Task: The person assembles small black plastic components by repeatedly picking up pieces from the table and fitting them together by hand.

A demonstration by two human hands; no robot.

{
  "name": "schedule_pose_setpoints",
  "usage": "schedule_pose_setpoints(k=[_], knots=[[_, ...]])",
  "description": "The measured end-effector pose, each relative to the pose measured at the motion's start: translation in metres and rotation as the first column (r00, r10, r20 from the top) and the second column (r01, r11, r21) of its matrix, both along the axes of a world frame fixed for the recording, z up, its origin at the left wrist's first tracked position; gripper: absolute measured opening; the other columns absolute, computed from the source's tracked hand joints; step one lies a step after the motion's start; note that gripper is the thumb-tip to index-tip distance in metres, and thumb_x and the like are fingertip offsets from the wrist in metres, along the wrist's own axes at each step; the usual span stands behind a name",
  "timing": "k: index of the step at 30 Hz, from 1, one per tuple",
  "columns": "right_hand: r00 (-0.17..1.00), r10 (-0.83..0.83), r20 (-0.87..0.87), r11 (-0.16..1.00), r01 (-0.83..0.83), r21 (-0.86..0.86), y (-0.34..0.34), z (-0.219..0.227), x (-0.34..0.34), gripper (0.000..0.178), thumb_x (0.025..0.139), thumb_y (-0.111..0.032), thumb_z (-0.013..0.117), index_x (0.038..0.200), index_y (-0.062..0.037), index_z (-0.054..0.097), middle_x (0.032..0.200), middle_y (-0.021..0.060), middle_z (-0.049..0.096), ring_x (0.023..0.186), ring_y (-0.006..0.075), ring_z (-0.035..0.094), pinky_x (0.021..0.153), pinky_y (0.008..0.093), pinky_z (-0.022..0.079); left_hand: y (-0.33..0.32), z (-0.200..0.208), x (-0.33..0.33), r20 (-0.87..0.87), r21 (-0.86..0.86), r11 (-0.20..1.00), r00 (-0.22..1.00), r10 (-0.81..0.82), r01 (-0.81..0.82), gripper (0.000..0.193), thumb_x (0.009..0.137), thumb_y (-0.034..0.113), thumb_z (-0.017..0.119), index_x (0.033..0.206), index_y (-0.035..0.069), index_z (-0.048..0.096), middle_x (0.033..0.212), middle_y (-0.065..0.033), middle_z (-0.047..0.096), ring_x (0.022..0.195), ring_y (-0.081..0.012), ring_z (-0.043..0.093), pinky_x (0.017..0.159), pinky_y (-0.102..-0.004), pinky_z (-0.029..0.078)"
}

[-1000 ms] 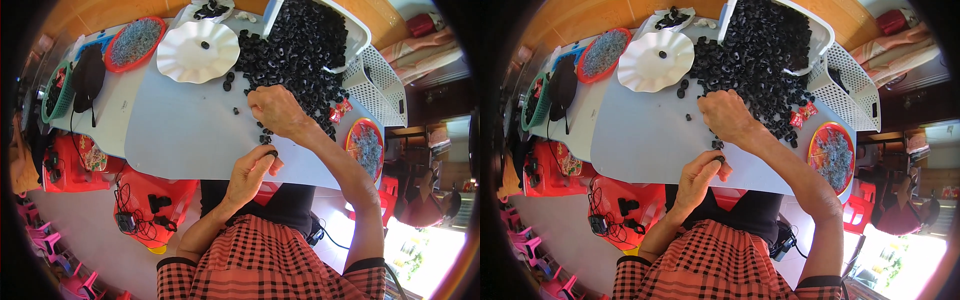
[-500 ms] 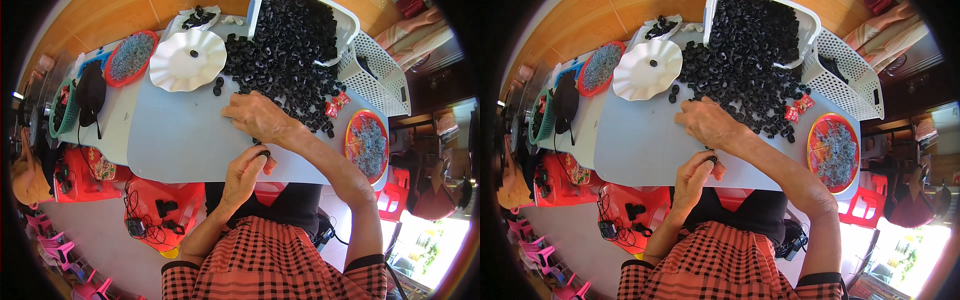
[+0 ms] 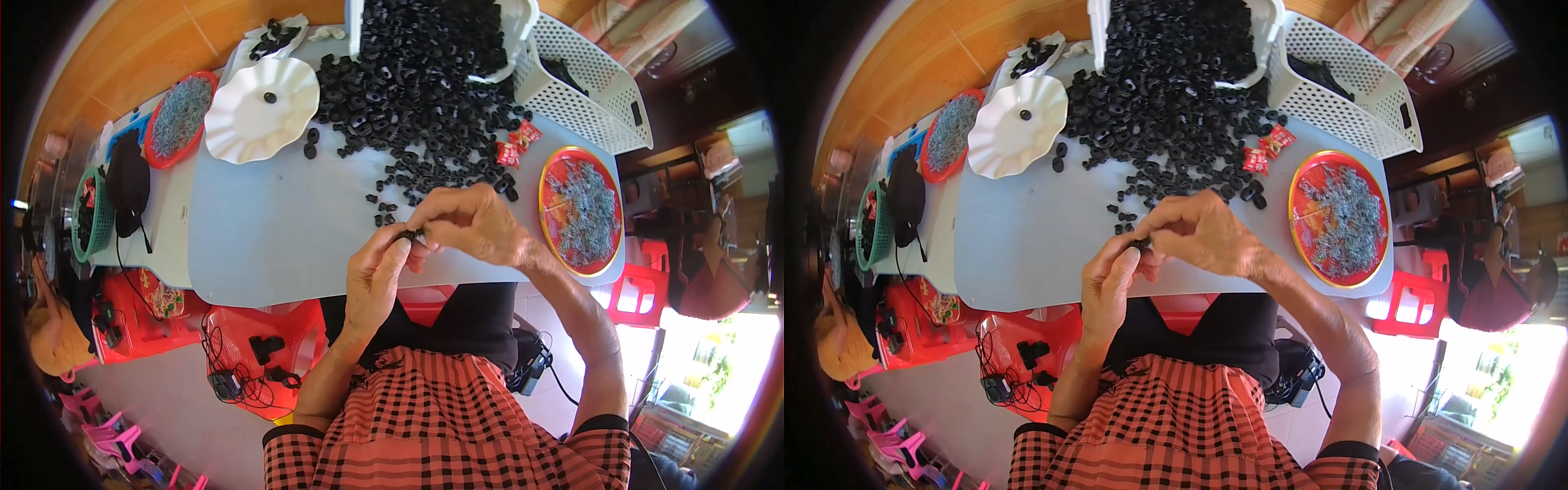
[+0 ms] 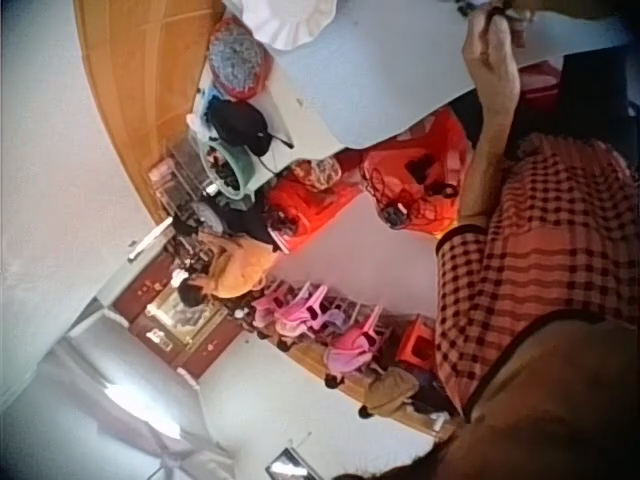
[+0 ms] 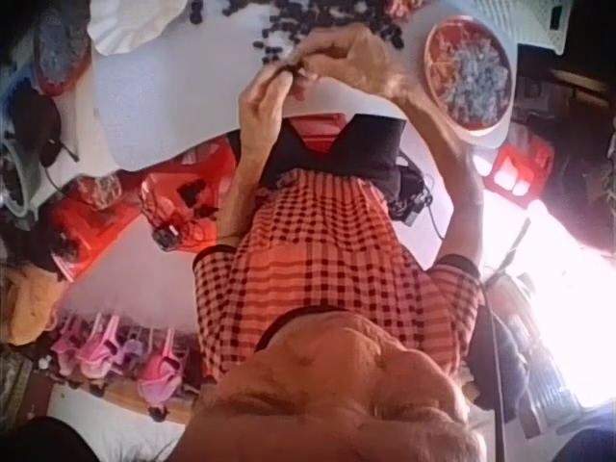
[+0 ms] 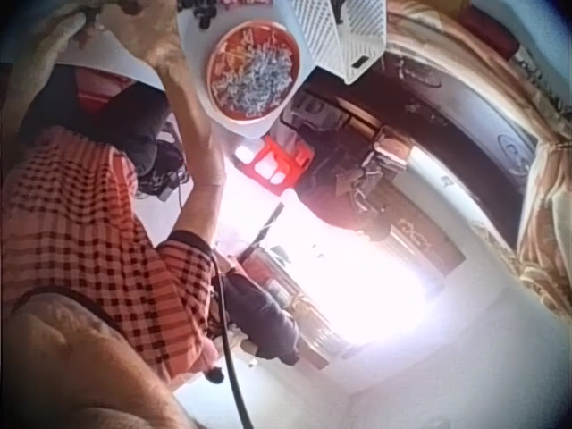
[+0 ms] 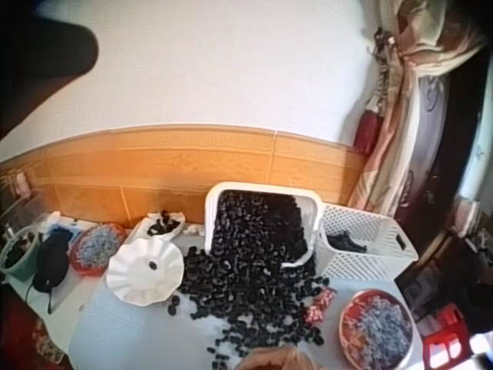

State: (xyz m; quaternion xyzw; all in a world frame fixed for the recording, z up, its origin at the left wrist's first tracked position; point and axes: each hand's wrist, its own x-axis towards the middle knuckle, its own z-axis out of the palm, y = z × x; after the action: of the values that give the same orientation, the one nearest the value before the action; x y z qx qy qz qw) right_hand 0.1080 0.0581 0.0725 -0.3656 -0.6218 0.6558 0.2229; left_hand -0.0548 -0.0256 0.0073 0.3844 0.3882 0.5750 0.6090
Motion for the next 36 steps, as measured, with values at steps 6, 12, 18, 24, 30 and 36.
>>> schedule_pose_setpoints(k=[6,12,18,24,30,36], knots=[[0.965,-0.146,-0.219,0.975,0.177,0.131,-0.029,-0.027,0.02,0.016,0.089,0.004,0.06,0.104,0.0064,0.065,0.087,0.0091,0.064,0.076,0.0157,0.065,0.071,0.0276,0.054,0.007,-0.009,0.015,-0.078,0.052,0.997,0.995,-0.06,0.064,0.027,0.1,0.016,0.05,0.112,-0.007,0.057,0.089,-0.0093,0.065,0.074,-0.0125,0.056,0.071,-0.0254,0.048],[0.954,-0.276,-0.119,0.961,0.273,-0.039,-0.037,-0.037,0.036,0.02,0.091,0.0,0.061,0.11,0.0052,0.063,0.087,0.0072,0.066,0.074,0.0093,0.061,0.067,0.0248,0.052,0.005,-0.006,0.023,-0.185,0.03,0.992,0.976,-0.116,0.124,0.029,0.099,0.017,0.051,0.113,-0.007,0.057,0.087,-0.0092,0.065,0.073,-0.0125,0.058,0.068,-0.0256,0.049],[0.952,-0.255,-0.168,0.967,0.255,-0.023,-0.038,-0.041,0.044,0.015,0.089,0.001,0.061,0.103,0.0061,0.062,0.086,0.0077,0.066,0.074,0.0108,0.061,0.069,0.0268,0.052,0.008,-0.001,0.025,-0.306,0.02,0.987,0.94,-0.148,0.162,0.032,0.099,0.019,0.051,0.114,-0.007,0.058,0.085,-0.0093,0.066,0.073,-0.0124,0.06,0.066,-0.0255,0.05],[0.938,-0.273,-0.212,0.962,0.27,-0.044,-0.037,-0.048,0.048,0.018,0.091,0.0,0.061,0.108,0.0044,0.064,0.087,0.0075,0.067,0.075,0.0101,0.063,0.073,0.0254,0.054,0.011,-0.001,0.023,-0.398,0.001,0.982,0.901,-0.172,0.188,0.031,0.099,0.021,0.051,0.115,-0.005,0.059,0.082,-0.009,0.066,0.071,-0.0122,0.061,0.064,-0.0252,0.051],[0.954,-0.267,-0.137,0.964,0.263,-0.045,-0.037,-0.053,0.052,0.016,0.093,-0.002,0.06,0.107,0.0029,0.066,0.083,0.006,0.067,0.075,0.0088,0.063,0.07,0.0242,0.054,0.012,-0.001,0.025,-0.471,0.023,0.978,0.865,-0.171,0.206,0.028,0.099,0.02,0.051,0.115,-0.002,0.059,0.081,-0.0078,0.066,0.072,-0.0126,0.063,0.062,-0.0256,0.052],[0.941,-0.264,-0.211,0.961,0.276,0.028,-0.037,-0.061,0.052,0.013,0.092,-0.001,0.059,0.102,0.004,0.065,0.079,0.0053,0.066,0.075,0.0084,0.062,0.07,0.0246,0.053,0.016,0.0,0.025,-0.503,0.018,0.97,0.84,-0.202,0.244,0.027,0.099,0.02,0.051,0.113,-0.002,0.059,0.082,-0.0071,0.066,0.072,-0.0124,0.063,0.061,-0.0255,0.052]])
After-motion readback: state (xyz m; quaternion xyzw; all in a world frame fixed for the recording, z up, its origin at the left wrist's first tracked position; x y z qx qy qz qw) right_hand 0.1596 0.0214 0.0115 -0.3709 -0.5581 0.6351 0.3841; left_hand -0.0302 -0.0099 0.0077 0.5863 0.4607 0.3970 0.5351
